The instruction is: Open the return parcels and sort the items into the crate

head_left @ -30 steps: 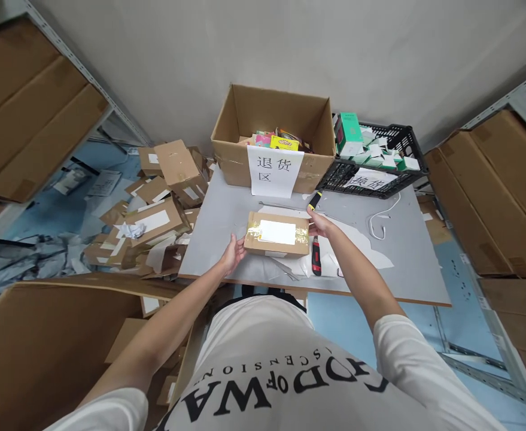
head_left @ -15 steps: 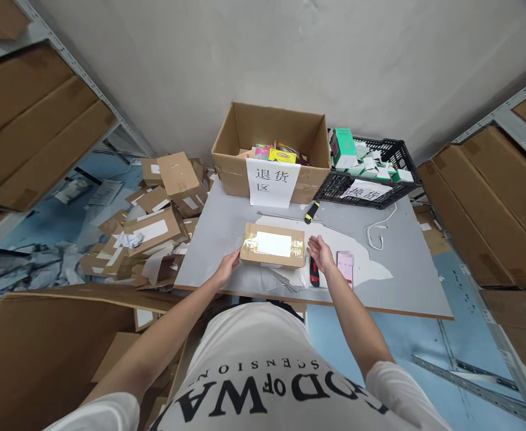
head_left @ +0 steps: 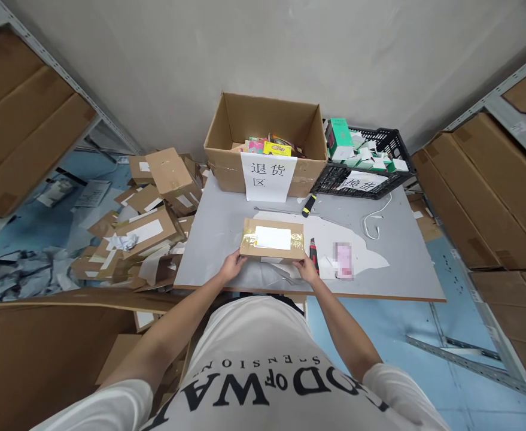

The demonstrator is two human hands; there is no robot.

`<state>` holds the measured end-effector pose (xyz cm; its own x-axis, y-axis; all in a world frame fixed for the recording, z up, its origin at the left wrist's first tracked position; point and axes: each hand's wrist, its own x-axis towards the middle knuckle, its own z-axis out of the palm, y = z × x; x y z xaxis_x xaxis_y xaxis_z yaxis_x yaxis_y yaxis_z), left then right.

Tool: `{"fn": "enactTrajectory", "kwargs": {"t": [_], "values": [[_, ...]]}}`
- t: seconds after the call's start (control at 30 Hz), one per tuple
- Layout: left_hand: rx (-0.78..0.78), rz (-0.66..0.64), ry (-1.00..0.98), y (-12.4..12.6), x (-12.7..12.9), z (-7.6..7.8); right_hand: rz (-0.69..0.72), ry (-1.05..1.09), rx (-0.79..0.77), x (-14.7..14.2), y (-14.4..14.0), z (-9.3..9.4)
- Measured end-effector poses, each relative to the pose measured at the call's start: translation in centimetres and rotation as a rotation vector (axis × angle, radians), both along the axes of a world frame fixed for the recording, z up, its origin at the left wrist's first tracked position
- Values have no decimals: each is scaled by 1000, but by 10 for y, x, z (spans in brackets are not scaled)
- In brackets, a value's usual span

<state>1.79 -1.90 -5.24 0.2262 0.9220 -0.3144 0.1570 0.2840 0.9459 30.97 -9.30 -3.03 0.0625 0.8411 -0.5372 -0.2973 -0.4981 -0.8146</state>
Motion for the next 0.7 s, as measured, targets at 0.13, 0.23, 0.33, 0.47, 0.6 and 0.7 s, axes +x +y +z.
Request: {"fn": "enactTrajectory", "kwargs": {"t": [0.13,0.23,0.33,0.47,0.6,0.7], "values": [[91,-80,107,7,-5,14,5,-238,146,8,3,11],[158,-100,119,13,-5,28,88,-513,199,14,4,18],[188,-84,77,21,0,37,146,-810,156,18,9,26],[108,-68,45,31,6,36,177,-1006,126,22,24,33],[-10,-27,-42,39,9,24,178,-1049,84,24,43,33],[-74,-1,-90,41,11,17,183,-1079,37,22,53,26]]}}
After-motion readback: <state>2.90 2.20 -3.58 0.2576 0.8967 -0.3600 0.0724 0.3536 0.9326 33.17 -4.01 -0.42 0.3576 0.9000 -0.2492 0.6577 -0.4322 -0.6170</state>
